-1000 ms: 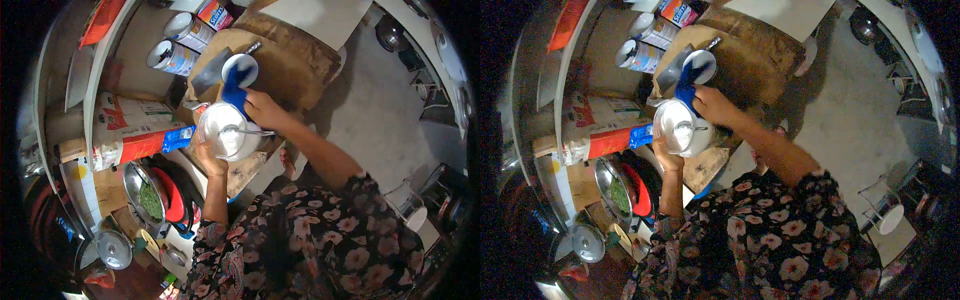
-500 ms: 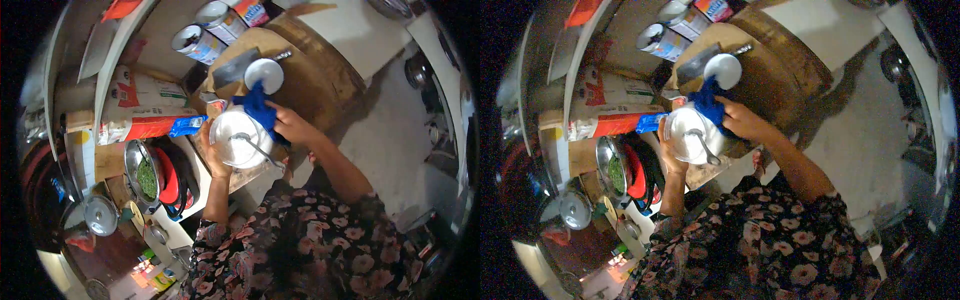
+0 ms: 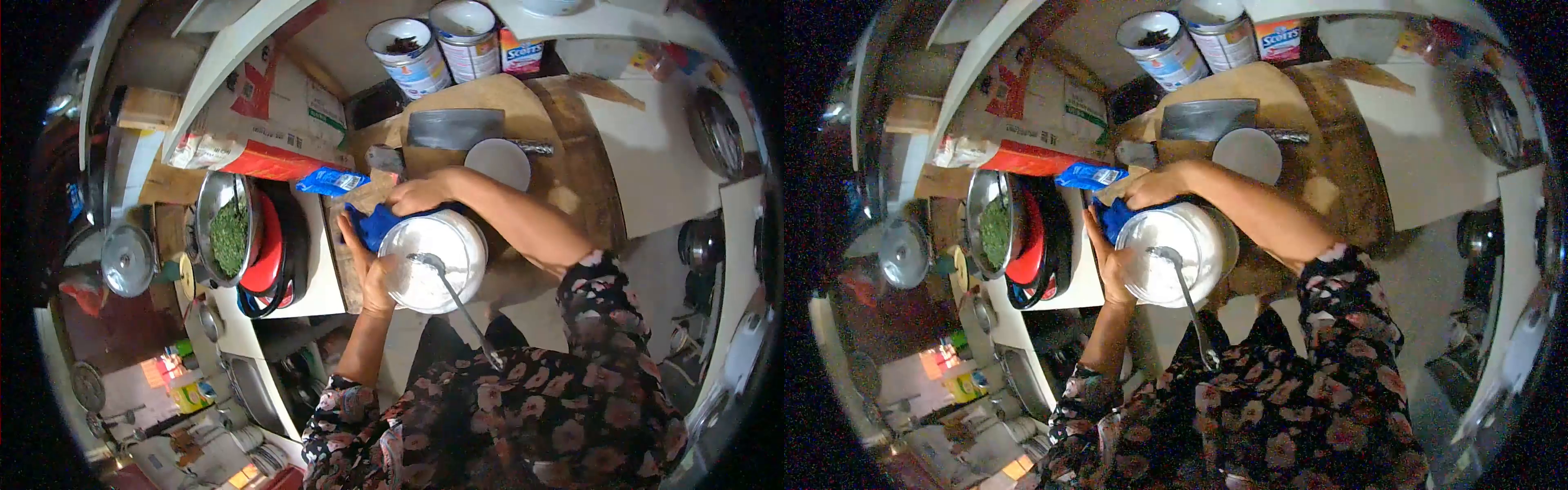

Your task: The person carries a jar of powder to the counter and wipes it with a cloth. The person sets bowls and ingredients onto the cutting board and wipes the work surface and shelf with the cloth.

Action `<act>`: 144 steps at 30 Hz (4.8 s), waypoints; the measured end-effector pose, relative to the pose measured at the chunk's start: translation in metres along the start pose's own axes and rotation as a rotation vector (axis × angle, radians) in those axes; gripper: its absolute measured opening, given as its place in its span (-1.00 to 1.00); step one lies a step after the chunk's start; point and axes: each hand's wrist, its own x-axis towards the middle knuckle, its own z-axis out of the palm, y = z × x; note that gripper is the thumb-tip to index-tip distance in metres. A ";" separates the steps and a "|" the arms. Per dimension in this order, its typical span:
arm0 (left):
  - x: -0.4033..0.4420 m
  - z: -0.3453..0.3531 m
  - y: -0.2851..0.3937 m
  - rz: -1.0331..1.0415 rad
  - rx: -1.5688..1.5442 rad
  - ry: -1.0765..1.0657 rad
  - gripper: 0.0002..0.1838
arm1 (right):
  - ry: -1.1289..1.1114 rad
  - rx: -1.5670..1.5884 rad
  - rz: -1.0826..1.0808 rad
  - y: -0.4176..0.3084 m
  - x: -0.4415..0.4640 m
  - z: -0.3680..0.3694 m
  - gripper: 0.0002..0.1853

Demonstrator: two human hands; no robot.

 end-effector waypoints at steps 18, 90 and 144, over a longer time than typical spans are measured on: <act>-0.008 0.012 0.011 -0.059 -0.040 0.006 -0.09 | 1.561 0.398 0.237 -0.034 -0.080 0.218 -0.55; -0.006 0.050 0.013 -0.441 -0.175 -0.233 -0.42 | 1.897 0.336 0.385 -0.031 -0.091 0.179 -0.64; -0.055 0.036 0.029 -0.294 0.081 -0.444 -0.23 | 1.931 -0.024 0.244 -0.064 -0.126 0.145 -0.75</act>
